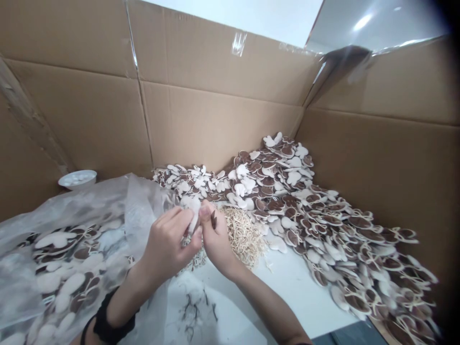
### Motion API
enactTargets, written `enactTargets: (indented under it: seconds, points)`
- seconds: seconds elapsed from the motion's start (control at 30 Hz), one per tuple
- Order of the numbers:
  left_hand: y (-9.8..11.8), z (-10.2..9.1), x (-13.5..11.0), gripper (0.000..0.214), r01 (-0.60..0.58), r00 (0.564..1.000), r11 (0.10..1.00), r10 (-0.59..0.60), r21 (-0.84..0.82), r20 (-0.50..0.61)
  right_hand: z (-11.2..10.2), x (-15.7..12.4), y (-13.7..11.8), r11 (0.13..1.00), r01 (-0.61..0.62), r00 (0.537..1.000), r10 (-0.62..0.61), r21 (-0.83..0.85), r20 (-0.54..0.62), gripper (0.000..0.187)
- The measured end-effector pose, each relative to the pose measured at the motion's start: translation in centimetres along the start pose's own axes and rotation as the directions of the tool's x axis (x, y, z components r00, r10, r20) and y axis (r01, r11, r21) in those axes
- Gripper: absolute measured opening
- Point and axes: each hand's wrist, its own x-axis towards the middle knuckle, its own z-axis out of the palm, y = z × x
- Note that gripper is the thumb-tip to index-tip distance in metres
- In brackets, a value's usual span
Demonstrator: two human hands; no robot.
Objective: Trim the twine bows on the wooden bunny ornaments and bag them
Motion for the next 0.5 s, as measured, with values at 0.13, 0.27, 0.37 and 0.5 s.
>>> enactTargets:
  seconds: [0.13, 0.27, 0.37, 0.5]
  points:
    - [-0.1, 0.1, -0.3, 0.028, 0.132, 0.99, 0.991, -0.133, -0.025, -0.04, 0.5, -0.1, -0.3, 0.998, 0.056, 0.998, -0.056, -0.02, 0.009, 0.045]
    - [0.1, -0.6, -0.2, 0.025, 0.197, 0.98, 0.927, -0.182, -0.32, 0.078, -0.1, -0.1, -0.9, 0.999, 0.015, 0.995, -0.019, 0.038, 0.099, 0.045]
    - [0.4, -2.0, 0.0, 0.032, 0.255, 0.965, 0.808, -0.181, -0.531, 0.187, -0.9, -0.5, -2.0, 0.978, -0.099, 0.964, 0.049, 0.183, 0.261, 0.042]
    - [1.2, -4.2, -0.3, 0.042, 0.343, 0.931, 0.687, -0.156, -0.641, 0.331, -1.4, -2.1, -4.4, 0.975, -0.069, 0.946, -0.003, 0.212, 0.323, 0.043]
